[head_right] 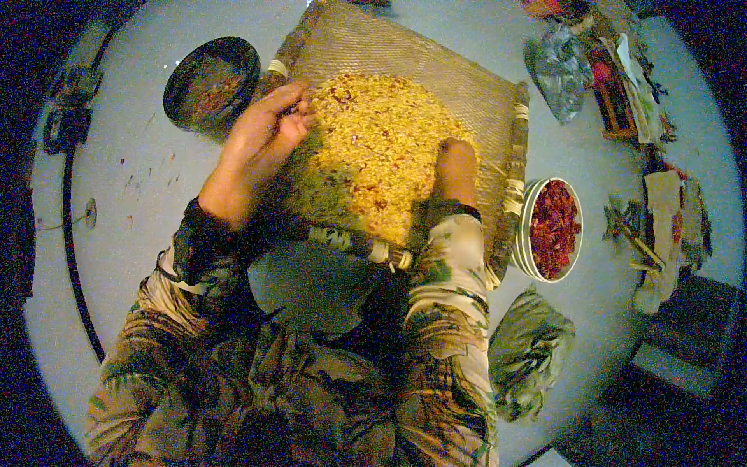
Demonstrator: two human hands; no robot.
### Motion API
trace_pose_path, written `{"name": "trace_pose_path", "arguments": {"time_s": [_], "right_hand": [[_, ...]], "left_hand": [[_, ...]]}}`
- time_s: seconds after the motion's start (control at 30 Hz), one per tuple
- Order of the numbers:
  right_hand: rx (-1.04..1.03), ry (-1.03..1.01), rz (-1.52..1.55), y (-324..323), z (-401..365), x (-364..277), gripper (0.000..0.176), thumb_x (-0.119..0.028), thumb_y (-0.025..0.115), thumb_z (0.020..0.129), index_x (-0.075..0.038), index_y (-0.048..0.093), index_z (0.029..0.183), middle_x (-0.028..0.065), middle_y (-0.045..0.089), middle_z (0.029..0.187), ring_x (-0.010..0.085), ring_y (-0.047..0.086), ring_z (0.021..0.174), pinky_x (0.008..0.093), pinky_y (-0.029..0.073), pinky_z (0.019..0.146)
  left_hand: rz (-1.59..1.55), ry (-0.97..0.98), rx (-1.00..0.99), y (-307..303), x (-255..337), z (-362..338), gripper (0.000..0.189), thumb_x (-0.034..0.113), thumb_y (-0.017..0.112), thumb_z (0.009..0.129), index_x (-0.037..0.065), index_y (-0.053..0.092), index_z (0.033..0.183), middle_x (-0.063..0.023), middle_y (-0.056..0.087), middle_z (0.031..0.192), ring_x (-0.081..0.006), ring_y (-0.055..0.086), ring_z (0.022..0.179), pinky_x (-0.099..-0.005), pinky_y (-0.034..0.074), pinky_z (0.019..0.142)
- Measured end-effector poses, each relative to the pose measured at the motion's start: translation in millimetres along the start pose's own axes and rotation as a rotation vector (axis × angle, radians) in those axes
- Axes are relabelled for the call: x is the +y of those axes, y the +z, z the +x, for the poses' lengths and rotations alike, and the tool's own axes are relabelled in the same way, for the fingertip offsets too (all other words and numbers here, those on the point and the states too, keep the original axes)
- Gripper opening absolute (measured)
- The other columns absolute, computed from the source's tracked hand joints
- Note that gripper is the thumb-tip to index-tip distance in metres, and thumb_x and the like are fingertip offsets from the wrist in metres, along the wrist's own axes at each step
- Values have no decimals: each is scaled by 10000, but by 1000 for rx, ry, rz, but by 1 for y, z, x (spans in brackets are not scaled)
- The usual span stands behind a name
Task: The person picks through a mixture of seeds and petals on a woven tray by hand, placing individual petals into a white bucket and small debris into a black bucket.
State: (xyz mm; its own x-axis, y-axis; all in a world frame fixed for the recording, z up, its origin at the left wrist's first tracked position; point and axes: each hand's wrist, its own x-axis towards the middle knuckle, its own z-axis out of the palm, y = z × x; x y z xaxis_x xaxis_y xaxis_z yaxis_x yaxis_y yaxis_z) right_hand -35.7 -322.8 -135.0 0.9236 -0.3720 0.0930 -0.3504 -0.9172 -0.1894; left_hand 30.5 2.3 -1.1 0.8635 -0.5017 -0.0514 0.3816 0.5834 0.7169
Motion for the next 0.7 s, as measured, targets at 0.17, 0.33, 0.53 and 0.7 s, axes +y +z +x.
{"name": "trace_pose_path", "arguments": {"time_s": [0.17,0.33,0.53,0.7], "right_hand": [[37,1,53,-6,-1,-6,205,-224,609,726,-35,618,803,159,609,734,310,581,672,384,440,608],[17,35,259,-17,9,-13,219,-242,607,737,-26,607,774,117,588,645,219,547,572,335,414,555],[-107,2,419,-57,3,-63,174,-203,593,770,-29,608,780,28,562,617,96,515,569,243,392,526],[-205,-80,717,-41,5,-70,184,-171,623,743,-23,622,852,64,626,730,147,565,638,285,453,607]], "left_hand": [[-216,-70,71,-1,-2,4,86,87,460,840,12,488,873,-53,520,767,-133,494,696,-258,432,633],[-210,-55,32,-3,-2,-1,89,87,451,846,13,489,878,-43,508,776,-128,484,698,-249,424,643],[-62,23,13,7,1,-14,87,46,425,841,-1,473,896,-26,456,804,-109,439,737,-221,399,677],[130,122,-101,3,-6,-19,107,3,416,813,-8,463,909,-36,452,826,-101,426,784,-223,396,722]]}}
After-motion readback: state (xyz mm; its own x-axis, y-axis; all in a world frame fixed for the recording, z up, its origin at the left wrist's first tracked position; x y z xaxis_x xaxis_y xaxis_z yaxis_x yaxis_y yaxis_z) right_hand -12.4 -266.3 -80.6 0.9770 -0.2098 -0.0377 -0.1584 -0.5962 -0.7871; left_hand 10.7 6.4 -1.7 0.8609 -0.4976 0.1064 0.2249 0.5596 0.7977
